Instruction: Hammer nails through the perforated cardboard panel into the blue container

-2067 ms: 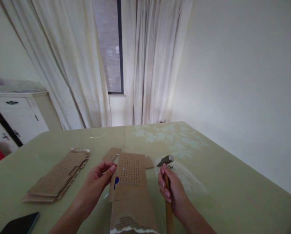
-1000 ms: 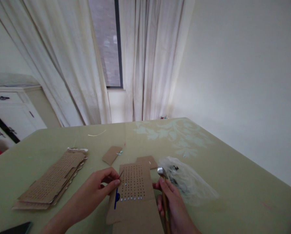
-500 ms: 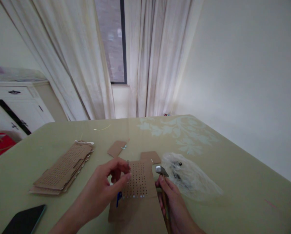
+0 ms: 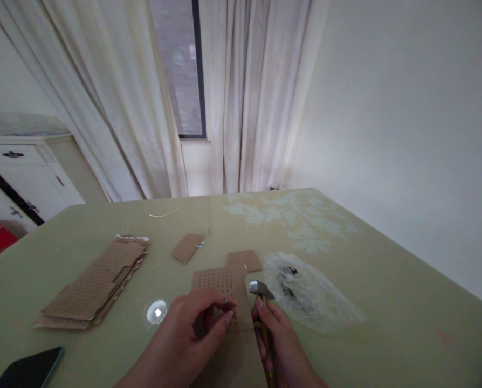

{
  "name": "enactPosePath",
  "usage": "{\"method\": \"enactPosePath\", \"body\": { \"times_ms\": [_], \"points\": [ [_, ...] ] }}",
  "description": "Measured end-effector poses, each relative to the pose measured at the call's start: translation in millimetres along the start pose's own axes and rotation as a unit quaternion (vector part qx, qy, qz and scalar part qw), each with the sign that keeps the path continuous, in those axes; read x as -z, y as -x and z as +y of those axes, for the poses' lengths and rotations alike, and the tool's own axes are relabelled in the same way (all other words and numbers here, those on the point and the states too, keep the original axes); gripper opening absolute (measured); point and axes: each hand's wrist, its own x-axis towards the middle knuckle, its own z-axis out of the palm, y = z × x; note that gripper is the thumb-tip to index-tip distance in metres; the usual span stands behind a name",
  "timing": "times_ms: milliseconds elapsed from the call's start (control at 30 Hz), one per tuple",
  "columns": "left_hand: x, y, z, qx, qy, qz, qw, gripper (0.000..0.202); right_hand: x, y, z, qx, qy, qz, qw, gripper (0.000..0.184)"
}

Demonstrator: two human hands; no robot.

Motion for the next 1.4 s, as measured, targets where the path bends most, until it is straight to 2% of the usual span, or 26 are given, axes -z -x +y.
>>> {"method": "enactPosePath", "body": {
  "times_ms": [100, 333, 533, 700, 800, 900, 1000, 1133, 1200, 1233, 1300, 1333, 1400],
  "points": [
    [-3.6, 0.6, -1.3, 0.029, 0.003, -0.014, 0.999, 0.021, -1.3, 2.2, 1.2, -0.019, -0.015, 0.005, 1.000, 0.077],
    [-5.7, -0.4, 3.4, 0.033, -0.031, -0.055, 0.997, 0.023, -0.8, 0.7, 9.2, -0.019, -0.041, -0.003, 0.999, 0.072],
    [-6.0, -2.8, 0.3, 0.005, -0.071, -0.050, 0.996, 0.019, -1.6, 1.3, 6.6, -0.011, -0.049, -0.012, 0.999, 0.070],
    [-11.5, -1.7, -12.4, -0.053, -0.063, -0.035, 0.996, 0.015, -4.9, 3.4, -0.4, -0.004, -0.044, -0.004, 0.999, 0.072],
    [-13.8, -1.9, -16.9, -0.065, -0.054, -0.040, 0.996, 0.018, -4.8, 4.9, -5.7, 0.005, -0.025, -0.016, 1.000, 0.072],
    [-13.6, -3.4, -15.7, -0.058, -0.057, -0.061, 0.995, 0.020, -4.0, 9.6, -16.2, 0.042, -0.001, -0.028, 0.999, 0.074],
    [-12.3, -4.6, -11.3, -0.049, -0.060, -0.067, 0.995, 0.022, -2.0, 17.6, -32.5, 0.099, 0.020, -0.006, 0.995, 0.070],
    [-10.3, -5.1, -3.9, -0.034, -0.059, -0.073, 0.995, 0.023, 2.0, 35.5, -64.2, 0.171, 0.118, -0.002, 0.978, 0.066],
    [-9.1, -5.4, -0.8, -0.032, -0.056, -0.075, 0.995, 0.022, 1.3, 49.5, -85.3, 0.209, 0.223, -0.031, 0.952, 0.061],
    [-8.6, -5.6, 0.4, -0.031, -0.053, -0.075, 0.995, 0.021, -0.5, 57.6, -96.7, 0.238, 0.299, -0.047, 0.923, 0.052],
    [-7.8, -5.8, 2.1, -0.030, -0.045, -0.076, 0.996, 0.021, -6.9, 73.2, -118.1, 0.299, 0.480, -0.087, 0.820, 0.023],
    [-7.5, -5.8, 2.7, -0.030, -0.044, -0.075, 0.996, 0.022, -11.0, 79.7, -127.0, 0.331, 0.540, -0.089, 0.769, 0.013],
    [-7.3, -5.5, 3.4, -0.031, -0.047, -0.074, 0.996, 0.022, -19.1, 87.7, -139.1, 0.387, 0.597, -0.059, 0.700, 0.018]
  ]
}}
